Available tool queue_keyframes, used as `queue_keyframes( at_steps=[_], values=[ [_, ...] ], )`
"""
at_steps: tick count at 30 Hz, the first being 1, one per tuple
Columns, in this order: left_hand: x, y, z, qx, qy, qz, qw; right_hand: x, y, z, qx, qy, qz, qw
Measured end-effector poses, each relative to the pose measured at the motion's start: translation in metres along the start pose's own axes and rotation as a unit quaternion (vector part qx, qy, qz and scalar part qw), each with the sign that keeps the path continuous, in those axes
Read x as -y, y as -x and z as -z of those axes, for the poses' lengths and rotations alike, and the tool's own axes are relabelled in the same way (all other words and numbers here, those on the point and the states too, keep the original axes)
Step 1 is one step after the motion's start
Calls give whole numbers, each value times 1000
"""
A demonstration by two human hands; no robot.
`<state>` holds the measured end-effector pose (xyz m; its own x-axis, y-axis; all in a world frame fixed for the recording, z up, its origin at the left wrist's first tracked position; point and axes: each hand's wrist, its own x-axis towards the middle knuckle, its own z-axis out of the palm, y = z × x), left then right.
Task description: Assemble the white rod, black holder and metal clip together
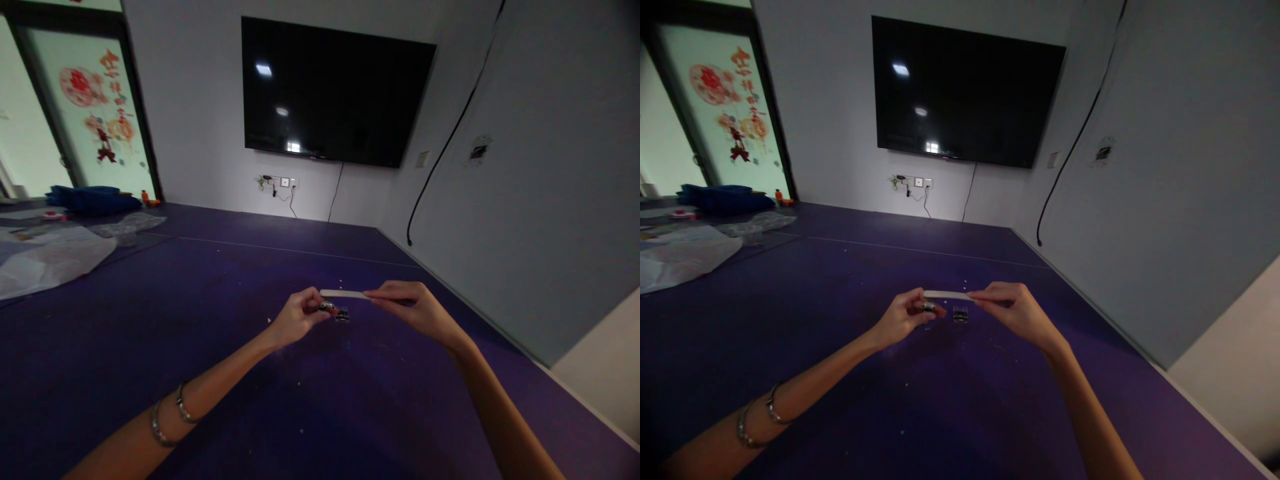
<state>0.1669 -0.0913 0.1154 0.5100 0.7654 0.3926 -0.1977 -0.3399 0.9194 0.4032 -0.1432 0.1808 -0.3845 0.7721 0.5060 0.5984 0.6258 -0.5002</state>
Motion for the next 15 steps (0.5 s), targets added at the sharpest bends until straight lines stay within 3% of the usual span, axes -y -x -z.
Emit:
queue_keyframes(
  at_steps=[15],
  values=[
    [-2,1,-1,7,-29,-8,1000,-4,0,3,22,-45,9,999]
  ],
)
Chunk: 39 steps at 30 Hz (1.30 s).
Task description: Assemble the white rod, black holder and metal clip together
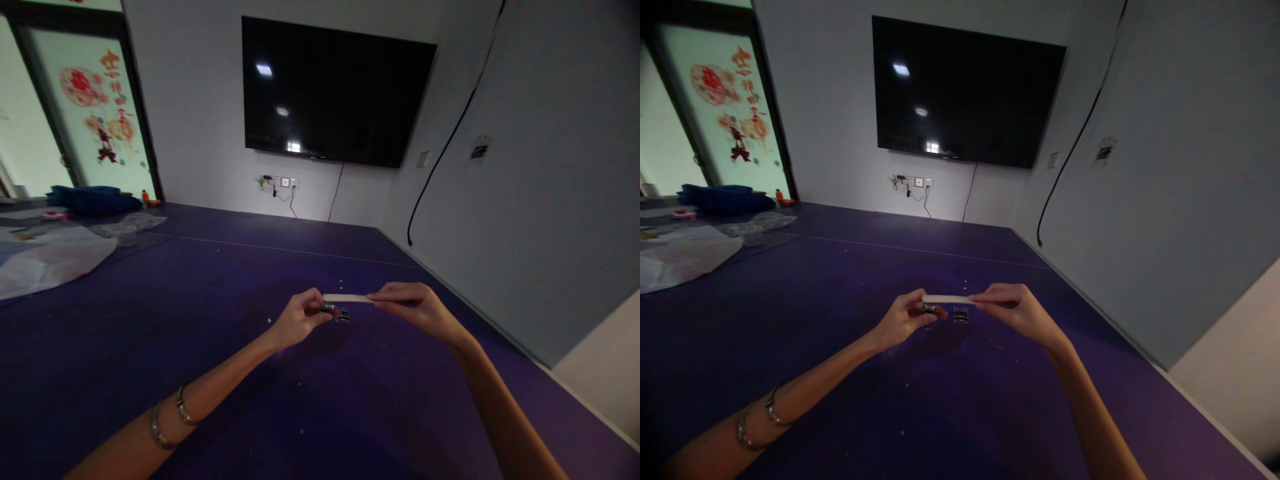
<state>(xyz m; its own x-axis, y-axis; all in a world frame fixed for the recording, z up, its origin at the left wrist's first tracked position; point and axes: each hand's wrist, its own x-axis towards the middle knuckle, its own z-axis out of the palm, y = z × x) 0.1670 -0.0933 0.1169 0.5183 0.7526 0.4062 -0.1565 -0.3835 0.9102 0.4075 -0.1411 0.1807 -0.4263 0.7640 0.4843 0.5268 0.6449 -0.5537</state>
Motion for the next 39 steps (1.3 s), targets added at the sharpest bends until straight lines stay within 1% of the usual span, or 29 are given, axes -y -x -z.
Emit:
queue_keyframes(
  at_steps=[2,7,12,17,22,25,27,32,36,39],
  values=[
    [1,0,-1,2,2,4,1000,-1,0,0,14,-11,2,1000],
    [2,1,-2,-1,23,-4,1000,-5,0,1,-8,-4,-21,1000],
    [-1,1,-2,-1,10,4,1000,-8,1,4,20,-43,-15,999],
    [-4,2,-3,-3,40,14,999,-14,2,7,2,-28,-30,999],
    [-4,1,-1,0,21,16,1000,-17,3,7,23,-52,-24,998],
    [-3,1,-2,-2,37,10,999,-19,3,8,16,-48,-29,998],
    [-2,2,-2,1,50,10,999,-19,3,8,10,-49,-30,998],
    [-2,2,-4,4,55,18,998,-17,3,7,19,-61,-24,998],
    [-3,2,-4,2,64,19,998,-16,3,6,3,-50,-29,998],
    [-3,2,-3,3,53,22,998,-15,3,5,18,-58,-30,998]
  ],
)
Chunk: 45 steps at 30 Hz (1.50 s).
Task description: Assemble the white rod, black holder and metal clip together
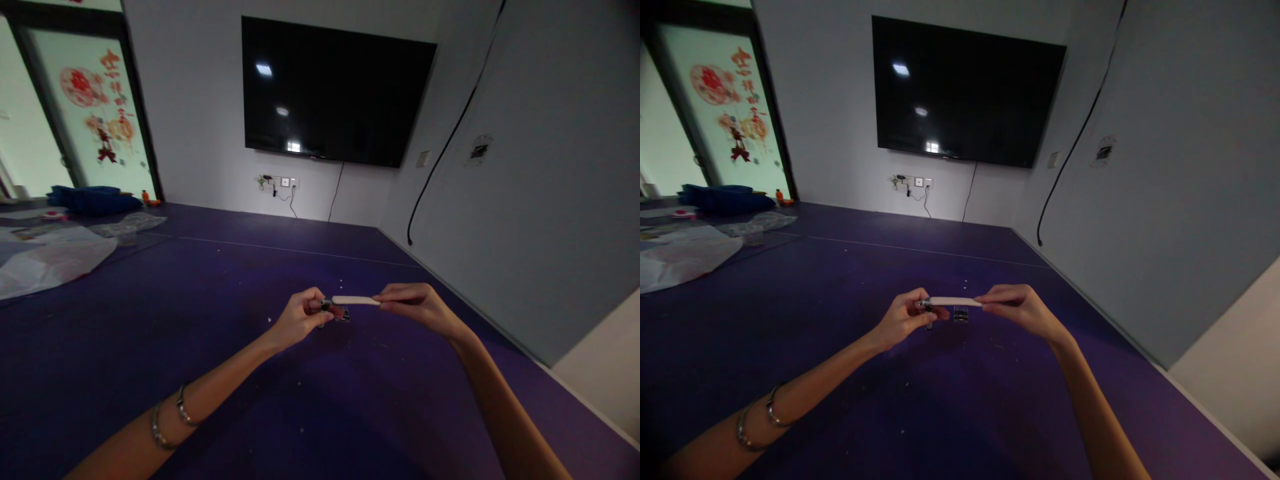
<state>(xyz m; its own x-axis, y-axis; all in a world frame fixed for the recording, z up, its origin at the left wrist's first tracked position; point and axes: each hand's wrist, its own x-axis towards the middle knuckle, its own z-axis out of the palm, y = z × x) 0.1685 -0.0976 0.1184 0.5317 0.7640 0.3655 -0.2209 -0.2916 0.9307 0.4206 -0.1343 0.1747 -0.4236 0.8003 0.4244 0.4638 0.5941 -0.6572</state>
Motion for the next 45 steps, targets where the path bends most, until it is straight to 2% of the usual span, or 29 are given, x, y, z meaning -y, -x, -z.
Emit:
queue_keyframes(
  at_steps=[6,12,16,21,26,31,36,39,45],
  values=[
    [1,0,0,-1,8,-1,1000,1,-1,-1,-16,16,-1,1000],
    [3,-3,1,-8,2,0,1000,6,-2,-3,4,19,11,1000],
    [6,-4,2,-7,4,-4,1000,10,-2,-4,-17,35,1,999],
    [6,-3,1,1,-6,-12,1000,15,-1,-5,6,30,10,999],
    [7,-1,0,0,0,-3,1000,15,-1,-7,-24,53,4,998],
    [10,-1,0,9,5,0,1000,19,-1,-8,2,61,20,998],
    [12,-3,1,6,-1,5,1000,22,0,-9,-23,86,21,996],
    [12,-3,1,4,-7,-1,1000,24,0,-10,-7,90,26,996],
    [11,-2,1,4,-14,-1,1000,16,-1,-8,-18,90,3,996]
  ],
)
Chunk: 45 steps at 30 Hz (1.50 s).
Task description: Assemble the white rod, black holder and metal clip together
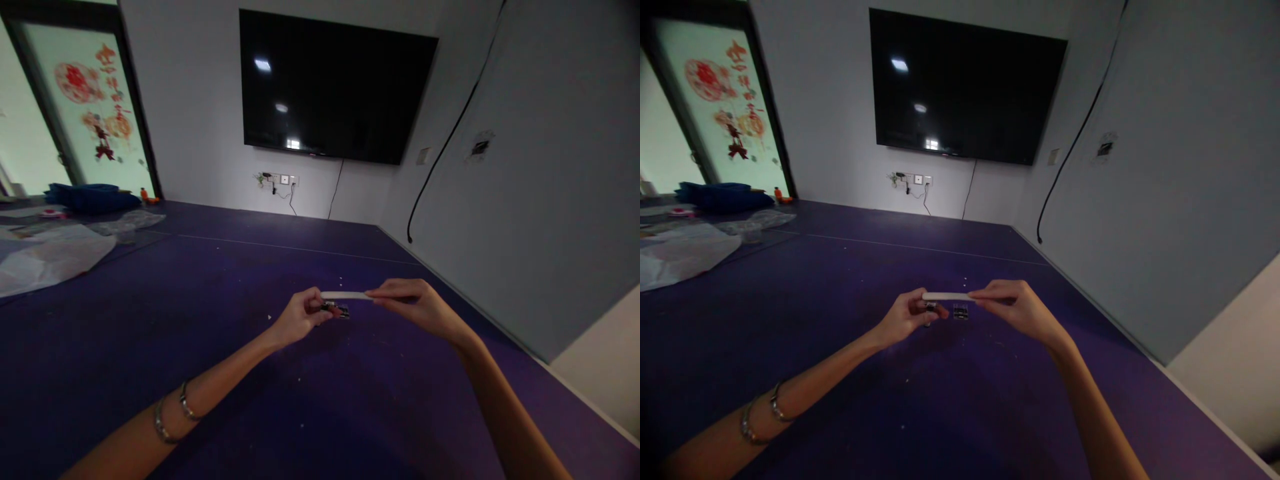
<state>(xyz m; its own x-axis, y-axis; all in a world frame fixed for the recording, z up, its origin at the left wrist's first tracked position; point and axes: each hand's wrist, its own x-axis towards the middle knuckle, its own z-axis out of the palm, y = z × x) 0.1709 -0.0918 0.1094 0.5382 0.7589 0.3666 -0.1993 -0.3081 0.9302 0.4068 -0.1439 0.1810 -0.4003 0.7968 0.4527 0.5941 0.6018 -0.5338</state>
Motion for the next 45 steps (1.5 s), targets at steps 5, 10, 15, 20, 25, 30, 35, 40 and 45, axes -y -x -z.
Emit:
queue_keyframes(
  at_steps=[5,10,15,20,25,30,35,40,45],
  values=[
    [0,0,1,-2,-2,-4,1000,-7,-1,0,-33,-4,-23,999],
    [7,-3,4,-22,10,-3,1000,-8,-4,-4,-131,-66,-72,987],
    [21,-6,6,-66,8,13,998,-1,-7,-23,-130,-280,-154,939],
    [27,-8,6,-129,-12,36,991,7,-6,-61,-116,-458,-231,850],
    [35,-14,12,-160,-23,43,986,4,0,-92,-105,-528,-289,792],
    [51,-19,17,-157,-27,23,987,5,7,-107,-114,-546,-299,775],
    [59,-22,21,-161,-50,5,986,13,13,-120,-115,-539,-313,773],
    [60,-22,23,-158,-74,3,985,13,14,-123,-127,-534,-312,776],
    [62,-22,24,-139,-78,8,987,12,13,-127,-134,-539,-310,772]
  ],
)
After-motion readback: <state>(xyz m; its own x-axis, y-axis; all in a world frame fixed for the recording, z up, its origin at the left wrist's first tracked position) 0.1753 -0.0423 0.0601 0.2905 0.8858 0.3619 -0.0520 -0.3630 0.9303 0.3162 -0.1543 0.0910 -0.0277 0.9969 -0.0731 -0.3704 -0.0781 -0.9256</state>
